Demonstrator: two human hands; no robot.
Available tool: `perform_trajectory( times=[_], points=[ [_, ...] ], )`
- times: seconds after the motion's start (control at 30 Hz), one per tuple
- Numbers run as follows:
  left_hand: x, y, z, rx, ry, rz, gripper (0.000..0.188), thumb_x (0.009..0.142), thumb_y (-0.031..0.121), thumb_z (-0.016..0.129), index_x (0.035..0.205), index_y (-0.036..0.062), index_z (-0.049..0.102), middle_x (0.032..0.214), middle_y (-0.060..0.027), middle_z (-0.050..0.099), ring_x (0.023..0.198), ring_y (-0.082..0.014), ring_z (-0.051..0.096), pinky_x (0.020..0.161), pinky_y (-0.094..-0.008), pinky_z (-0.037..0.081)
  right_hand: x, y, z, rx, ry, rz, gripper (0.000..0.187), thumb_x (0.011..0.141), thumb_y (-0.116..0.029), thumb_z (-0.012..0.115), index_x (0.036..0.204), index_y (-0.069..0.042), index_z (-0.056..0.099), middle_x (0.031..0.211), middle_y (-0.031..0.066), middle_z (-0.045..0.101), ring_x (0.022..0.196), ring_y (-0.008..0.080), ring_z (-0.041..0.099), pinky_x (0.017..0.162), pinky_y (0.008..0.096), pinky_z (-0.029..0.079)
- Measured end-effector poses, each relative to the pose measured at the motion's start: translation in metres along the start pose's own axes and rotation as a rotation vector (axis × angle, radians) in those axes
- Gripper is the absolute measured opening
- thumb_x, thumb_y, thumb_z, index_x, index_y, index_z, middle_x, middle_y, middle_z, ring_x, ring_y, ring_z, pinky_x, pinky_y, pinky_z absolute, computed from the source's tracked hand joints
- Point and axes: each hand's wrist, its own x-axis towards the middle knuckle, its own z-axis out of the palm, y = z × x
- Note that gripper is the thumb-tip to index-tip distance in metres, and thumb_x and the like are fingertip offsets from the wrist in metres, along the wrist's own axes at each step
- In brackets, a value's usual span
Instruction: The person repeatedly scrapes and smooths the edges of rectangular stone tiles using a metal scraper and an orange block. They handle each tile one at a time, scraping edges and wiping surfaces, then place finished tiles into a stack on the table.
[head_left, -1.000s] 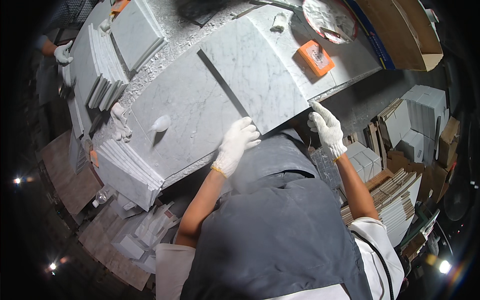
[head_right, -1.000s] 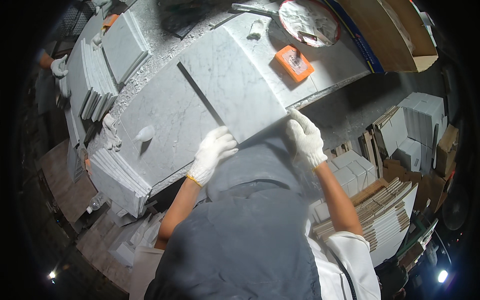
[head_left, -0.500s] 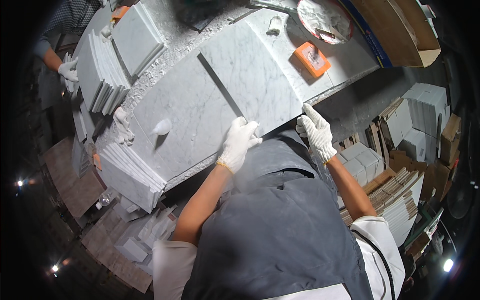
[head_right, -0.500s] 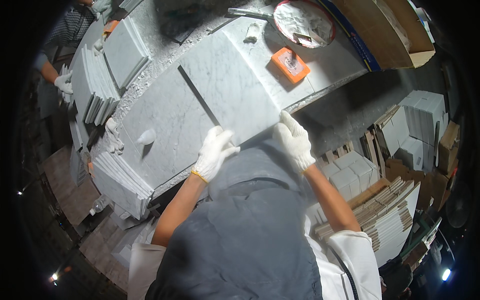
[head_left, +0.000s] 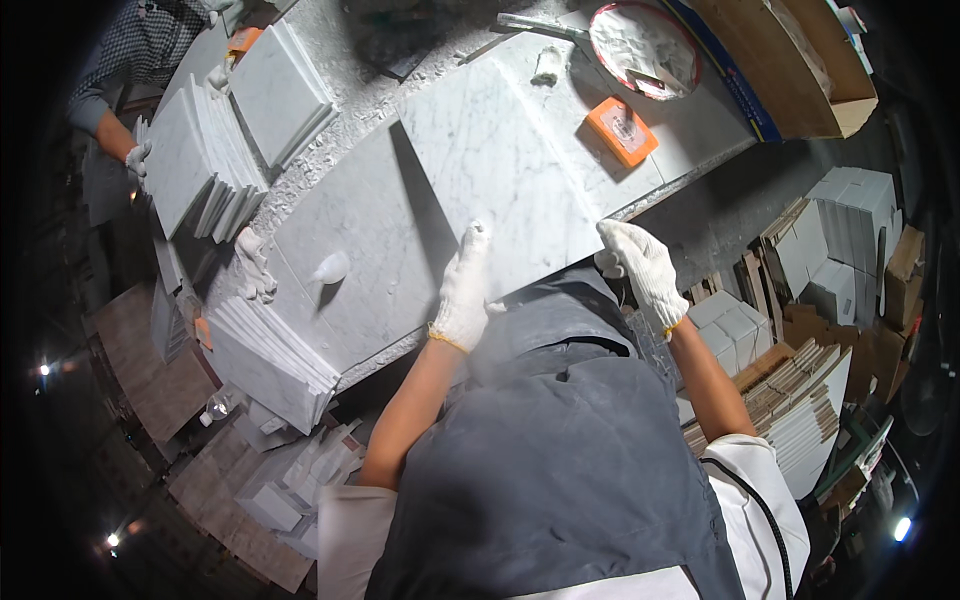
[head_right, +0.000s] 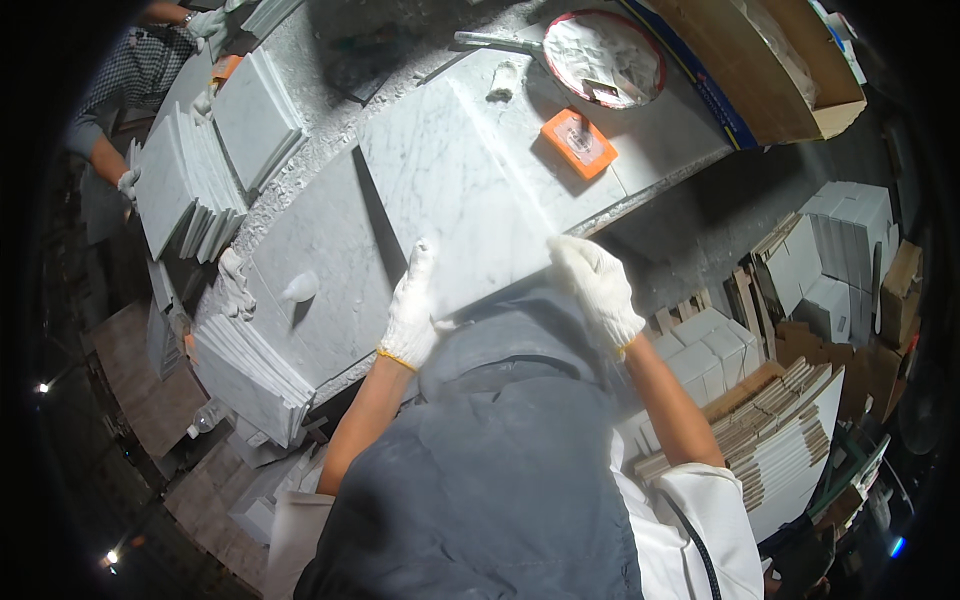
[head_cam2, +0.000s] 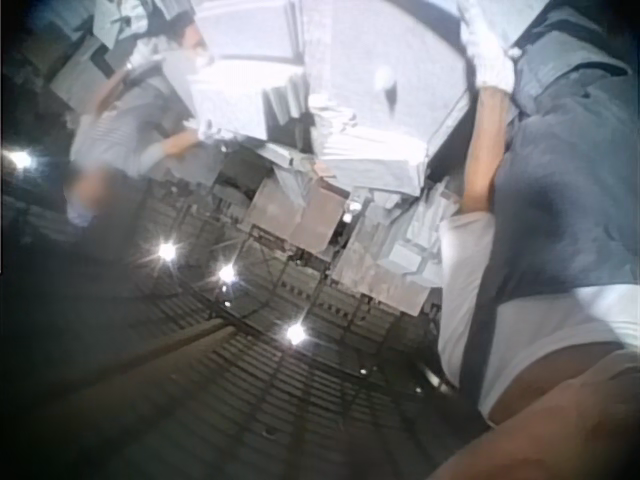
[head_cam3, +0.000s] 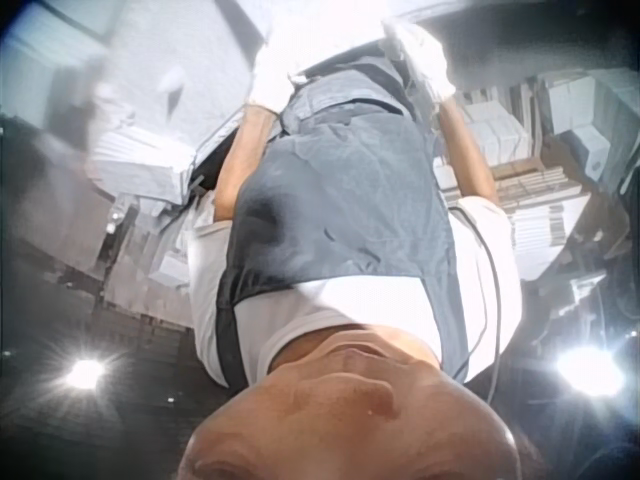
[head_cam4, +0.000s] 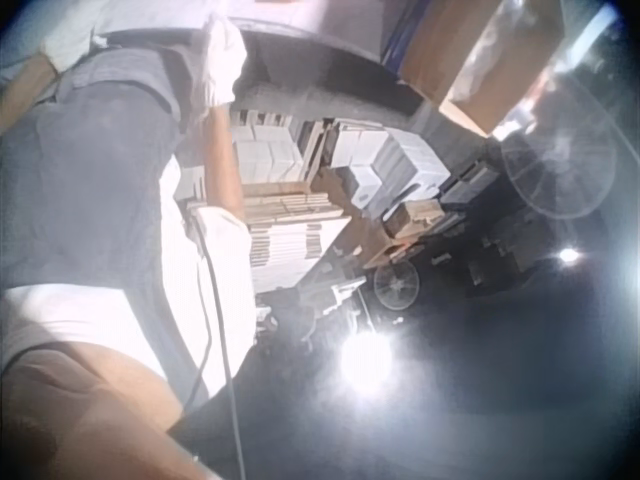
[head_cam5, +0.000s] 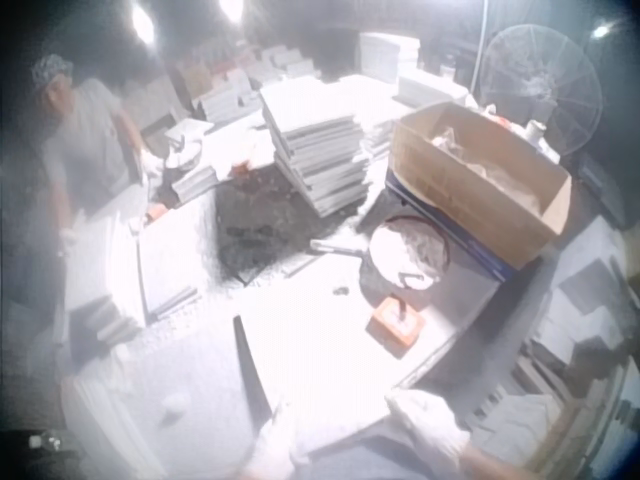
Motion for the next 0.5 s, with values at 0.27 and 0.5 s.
perform_trajectory(
  times=[0.27, 0.5],
  points=[
    [-0.022, 0.018, 0.013, 0.192, 0.161, 0.061, 0.074, 0.097, 0.061, 0.062, 0.141, 0.0028, 0.059, 0.122, -0.0125, 0.068, 0.092, -0.0228, 0.066, 0.066, -0.0429, 0.061, 0.080, 0.027, 0.020, -0.511, -0.295, -0.760, 0.038, 0.102, -0.017, 0.059, 0.136, -0.002, 0.059, 0.126, 0.0160, 0.064, 0.117, 0.0300, 0.061, 0.102, 0.0374, 0.050],
    [-0.051, 0.029, -0.028, 0.419, 0.187, 0.472, 0.052, 0.098, 0.045, 0.069, 0.118, -0.0035, 0.070, 0.102, -0.0144, 0.073, 0.091, -0.0190, 0.065, 0.084, -0.0354, 0.053, 0.033, -0.009, 0.081, 0.051, -0.346, -0.169, 0.023, 0.099, -0.028, 0.072, 0.092, -0.008, 0.063, 0.084, -0.0067, 0.054, 0.080, 0.0050, 0.046, 0.072, 0.0267, 0.043]
  ],
)
